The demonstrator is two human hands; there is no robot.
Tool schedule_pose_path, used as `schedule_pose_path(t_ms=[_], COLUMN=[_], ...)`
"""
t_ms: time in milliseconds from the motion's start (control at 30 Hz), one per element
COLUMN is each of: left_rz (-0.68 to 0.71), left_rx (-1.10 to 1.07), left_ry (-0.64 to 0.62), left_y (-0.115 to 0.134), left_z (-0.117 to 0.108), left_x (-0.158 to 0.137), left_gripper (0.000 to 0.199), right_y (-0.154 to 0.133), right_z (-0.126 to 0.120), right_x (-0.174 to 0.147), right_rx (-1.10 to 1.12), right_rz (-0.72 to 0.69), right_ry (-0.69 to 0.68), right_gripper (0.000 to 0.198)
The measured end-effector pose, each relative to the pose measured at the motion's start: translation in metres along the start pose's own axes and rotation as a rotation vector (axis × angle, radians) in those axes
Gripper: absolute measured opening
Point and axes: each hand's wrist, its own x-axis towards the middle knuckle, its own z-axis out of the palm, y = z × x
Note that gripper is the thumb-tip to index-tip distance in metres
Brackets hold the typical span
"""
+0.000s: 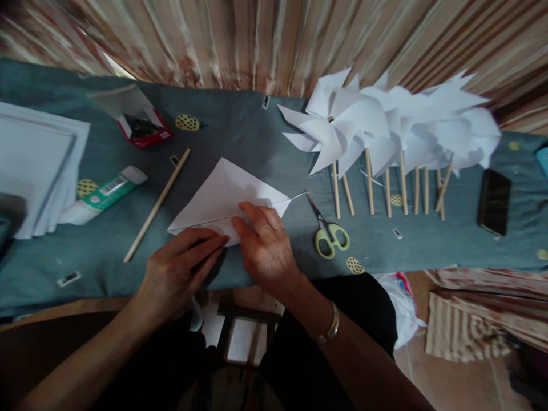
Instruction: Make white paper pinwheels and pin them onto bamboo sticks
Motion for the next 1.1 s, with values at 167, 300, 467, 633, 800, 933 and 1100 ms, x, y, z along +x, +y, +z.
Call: schedule_pose_path(t_ms=[167,300,467,633,800,933,1100], left_rz=[0.004,-0.027,-0.029,-0.036,0.023,0.048,0.077], left_rx=[0.010,0.029,0.034,0.015,0.038,0.046,0.077], left_ry=[0.004,-0.015,-0.024,-0.029,0.010,0.017,0.022], left_y=[0.000,0.001,0.001,0.000,-0.002,-0.005,-0.007], left_z=[0.001,0.001,0.002,0.004,0.005,0.007,0.008], left_x=[-0.001,-0.004,-0.005,-0.005,-0.003,-0.002,-0.002], left_gripper=[0.019,0.020,0.020,0.021,0.018,0.018,0.018], right_y=[-0.001,-0.001,-0.001,0.000,0.005,0.017,0.036], right_z=[0.003,0.005,0.006,0.007,-0.008,-0.024,-0.024], right_x=[-0.003,-0.007,-0.007,-0.006,0.000,0.009,0.018], right_rx=[-0.036,-0.019,-0.019,-0.027,0.112,0.174,-0.001], right_rz=[0.003,0.047,0.041,0.074,0.060,0.157,0.228], right_ry=[-0.011,-0.033,-0.006,-0.038,-0.088,-0.077,-0.030], right_gripper=[0.030,0.032,0.031,0.030,0.033,0.038,0.044])
